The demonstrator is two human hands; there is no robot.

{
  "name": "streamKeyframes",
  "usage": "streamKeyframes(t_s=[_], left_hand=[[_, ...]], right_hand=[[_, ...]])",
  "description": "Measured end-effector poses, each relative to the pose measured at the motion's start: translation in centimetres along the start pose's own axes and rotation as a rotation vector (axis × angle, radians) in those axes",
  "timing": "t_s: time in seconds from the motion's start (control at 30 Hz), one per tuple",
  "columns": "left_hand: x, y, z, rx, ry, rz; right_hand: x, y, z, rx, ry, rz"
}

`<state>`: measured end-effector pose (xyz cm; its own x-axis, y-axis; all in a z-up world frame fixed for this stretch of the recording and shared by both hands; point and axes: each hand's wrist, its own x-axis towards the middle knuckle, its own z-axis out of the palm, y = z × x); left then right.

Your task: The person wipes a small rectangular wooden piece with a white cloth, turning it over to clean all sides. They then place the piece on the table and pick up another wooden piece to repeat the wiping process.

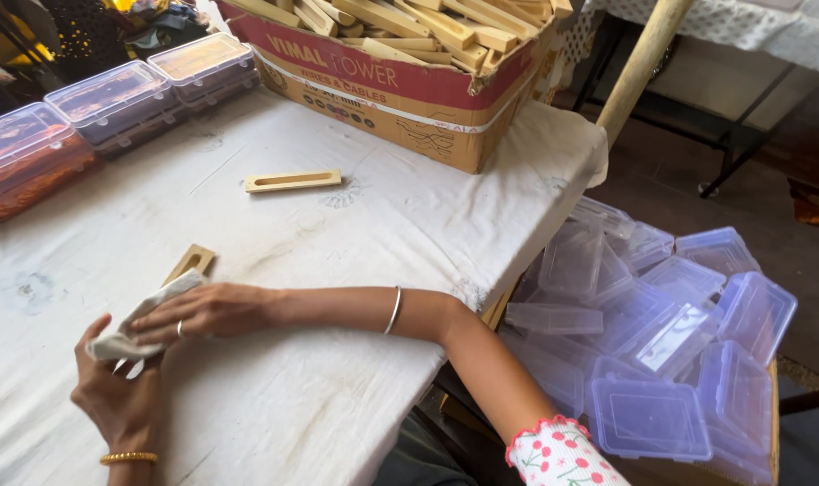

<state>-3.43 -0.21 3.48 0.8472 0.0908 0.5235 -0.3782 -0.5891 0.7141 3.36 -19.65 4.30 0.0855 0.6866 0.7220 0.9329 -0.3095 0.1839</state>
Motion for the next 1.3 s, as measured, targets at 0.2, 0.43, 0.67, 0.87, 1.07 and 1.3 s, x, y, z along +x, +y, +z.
streamKeyframes(t_s=[0.2,0.43,0.67,0.87,1.07,1.3], left_hand=[[-0.1,-2.0,0.1,-0.113,-0.009,-0.105],[0.1,-1.9,0.7,-0.204,-0.061,-0.069],[0.4,-1.0,0.0,-0.133,-0.020,-0.085],[0.3,0.7,-0.4,-0.173,-0.054,-0.091],[0.0,1.1,0.3,-0.088,-0.045,0.057],[-0.8,1.4,0.5,0.000,0.080,0.340]], right_hand=[[-5.7,7.8,3.5,0.007,-0.118,0.243],[-4.9,8.0,2.1,-0.127,0.211,0.535],[-1.8,1.0,7.2,0.218,0.003,0.340],[-5.1,8.8,3.5,0.364,-0.044,0.404],[-4.6,8.2,0.0,0.128,-0.152,0.509],[1.9,0.0,-2.0,0.215,-0.042,0.324]])
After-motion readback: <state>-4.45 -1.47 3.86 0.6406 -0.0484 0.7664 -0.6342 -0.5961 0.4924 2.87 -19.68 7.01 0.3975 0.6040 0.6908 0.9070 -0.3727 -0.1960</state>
